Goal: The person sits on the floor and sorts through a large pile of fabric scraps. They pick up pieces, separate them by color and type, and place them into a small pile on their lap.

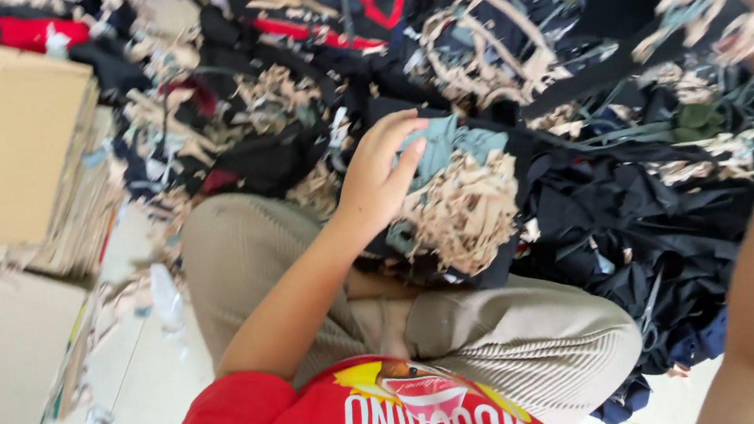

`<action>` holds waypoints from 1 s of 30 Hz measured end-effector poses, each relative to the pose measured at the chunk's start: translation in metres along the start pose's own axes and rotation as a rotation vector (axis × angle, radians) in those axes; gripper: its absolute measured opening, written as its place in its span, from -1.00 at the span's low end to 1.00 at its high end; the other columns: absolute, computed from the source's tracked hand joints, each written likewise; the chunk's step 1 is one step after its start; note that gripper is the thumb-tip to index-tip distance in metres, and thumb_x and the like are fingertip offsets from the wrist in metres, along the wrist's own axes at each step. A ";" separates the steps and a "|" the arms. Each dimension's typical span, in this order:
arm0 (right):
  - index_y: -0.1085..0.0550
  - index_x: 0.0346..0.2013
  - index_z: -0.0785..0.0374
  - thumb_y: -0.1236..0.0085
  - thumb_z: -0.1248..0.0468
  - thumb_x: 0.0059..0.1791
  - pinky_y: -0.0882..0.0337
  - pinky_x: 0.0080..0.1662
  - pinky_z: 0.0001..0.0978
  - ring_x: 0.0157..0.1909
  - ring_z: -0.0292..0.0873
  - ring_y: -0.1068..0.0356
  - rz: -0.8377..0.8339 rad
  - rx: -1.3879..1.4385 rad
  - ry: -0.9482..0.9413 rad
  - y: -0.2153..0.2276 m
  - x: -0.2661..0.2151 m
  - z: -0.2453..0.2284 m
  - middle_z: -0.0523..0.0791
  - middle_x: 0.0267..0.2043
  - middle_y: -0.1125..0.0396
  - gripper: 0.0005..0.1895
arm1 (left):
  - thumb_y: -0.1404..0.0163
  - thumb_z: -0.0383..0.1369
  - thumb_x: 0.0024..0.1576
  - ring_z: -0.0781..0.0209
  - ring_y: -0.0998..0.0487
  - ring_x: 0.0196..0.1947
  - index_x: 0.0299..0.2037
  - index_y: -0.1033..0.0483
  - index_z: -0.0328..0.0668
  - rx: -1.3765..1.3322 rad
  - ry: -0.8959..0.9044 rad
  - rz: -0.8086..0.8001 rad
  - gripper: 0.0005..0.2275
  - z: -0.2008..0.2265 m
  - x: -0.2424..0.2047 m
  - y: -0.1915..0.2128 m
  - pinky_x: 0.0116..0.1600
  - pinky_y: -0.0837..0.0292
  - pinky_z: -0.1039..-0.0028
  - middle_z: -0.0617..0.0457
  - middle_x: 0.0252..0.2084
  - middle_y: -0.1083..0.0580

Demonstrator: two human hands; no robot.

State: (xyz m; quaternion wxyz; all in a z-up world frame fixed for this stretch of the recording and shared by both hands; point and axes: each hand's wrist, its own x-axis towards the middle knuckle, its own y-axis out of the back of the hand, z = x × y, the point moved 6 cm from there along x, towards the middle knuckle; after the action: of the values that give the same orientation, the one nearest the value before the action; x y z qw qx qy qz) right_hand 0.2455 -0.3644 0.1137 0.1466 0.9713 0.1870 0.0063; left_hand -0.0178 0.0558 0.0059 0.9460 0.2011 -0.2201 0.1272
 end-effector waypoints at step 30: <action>-0.31 0.40 -0.04 -0.01 0.14 0.09 -0.29 0.21 0.35 0.20 0.38 -0.33 -0.104 -0.680 -0.130 -0.342 -0.134 -0.044 0.14 0.24 -0.35 -0.46 | -0.05 -0.21 0.26 0.11 -0.63 -0.05 0.01 -0.46 0.11 -0.401 0.356 0.005 -0.83 0.005 0.039 -0.007 0.07 -0.53 0.29 0.01 -0.13 -0.58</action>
State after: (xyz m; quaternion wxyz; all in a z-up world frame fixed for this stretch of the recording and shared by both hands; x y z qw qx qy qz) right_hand -0.0054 -0.0973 0.0632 0.4737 0.8543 0.2138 -0.0009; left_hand 0.0162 0.0538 0.0257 0.9904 -0.0163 -0.0716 0.1169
